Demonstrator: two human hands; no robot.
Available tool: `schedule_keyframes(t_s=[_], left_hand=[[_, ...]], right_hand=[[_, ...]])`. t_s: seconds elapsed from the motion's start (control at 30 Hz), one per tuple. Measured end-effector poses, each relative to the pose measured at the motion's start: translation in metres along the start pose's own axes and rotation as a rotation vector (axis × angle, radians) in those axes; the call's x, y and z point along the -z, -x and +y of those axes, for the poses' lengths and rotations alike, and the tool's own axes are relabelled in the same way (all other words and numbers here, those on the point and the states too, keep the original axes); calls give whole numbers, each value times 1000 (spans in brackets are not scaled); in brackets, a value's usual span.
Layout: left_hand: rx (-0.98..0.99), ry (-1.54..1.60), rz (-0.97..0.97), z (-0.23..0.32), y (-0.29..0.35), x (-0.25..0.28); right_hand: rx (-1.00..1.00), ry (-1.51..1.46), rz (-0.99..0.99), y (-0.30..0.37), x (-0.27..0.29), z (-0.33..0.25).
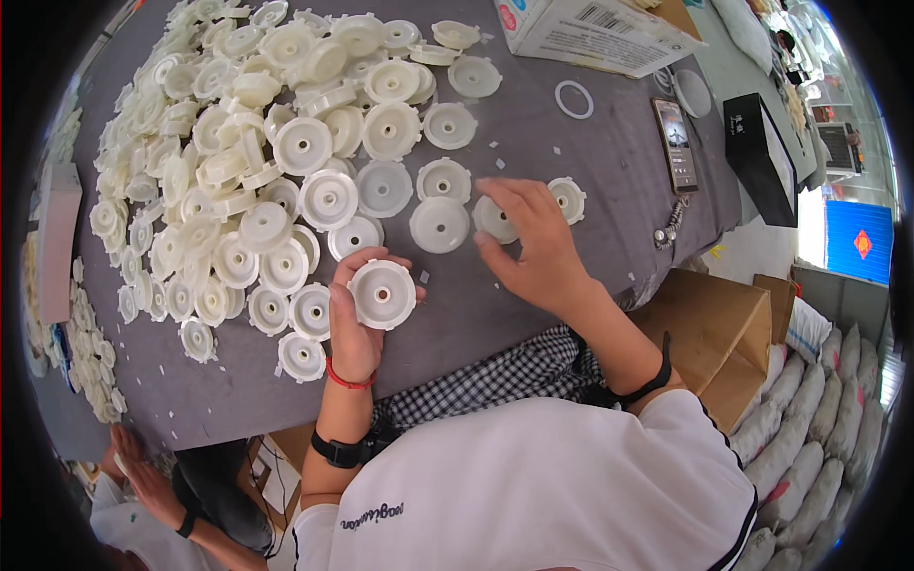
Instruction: Assembling circular white plastic components at a manufacturing workstation.
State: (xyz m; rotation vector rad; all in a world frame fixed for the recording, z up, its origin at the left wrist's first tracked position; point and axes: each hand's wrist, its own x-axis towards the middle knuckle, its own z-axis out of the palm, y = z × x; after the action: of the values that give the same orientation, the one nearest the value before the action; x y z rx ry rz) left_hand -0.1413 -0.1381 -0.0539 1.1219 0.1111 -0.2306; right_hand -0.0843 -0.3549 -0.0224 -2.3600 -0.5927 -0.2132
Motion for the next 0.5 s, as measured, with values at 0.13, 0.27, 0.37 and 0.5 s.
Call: schedule_keyframes(t_s=[0.13,0.27,0.37,0.5], left_hand=[[-1,97,48,1,0,-5],[-27,119,23,-2,2,-3],[-26,79,18,-2,4,-4],[-39,159,36,8,11,-31]], right_hand=[[92,118,-33,-10,-13,-14],[230,227,-99,-10,-25,-11],[208,15,-5,-5,-24,-14],[346,-241,-112,5,-27,-43]])
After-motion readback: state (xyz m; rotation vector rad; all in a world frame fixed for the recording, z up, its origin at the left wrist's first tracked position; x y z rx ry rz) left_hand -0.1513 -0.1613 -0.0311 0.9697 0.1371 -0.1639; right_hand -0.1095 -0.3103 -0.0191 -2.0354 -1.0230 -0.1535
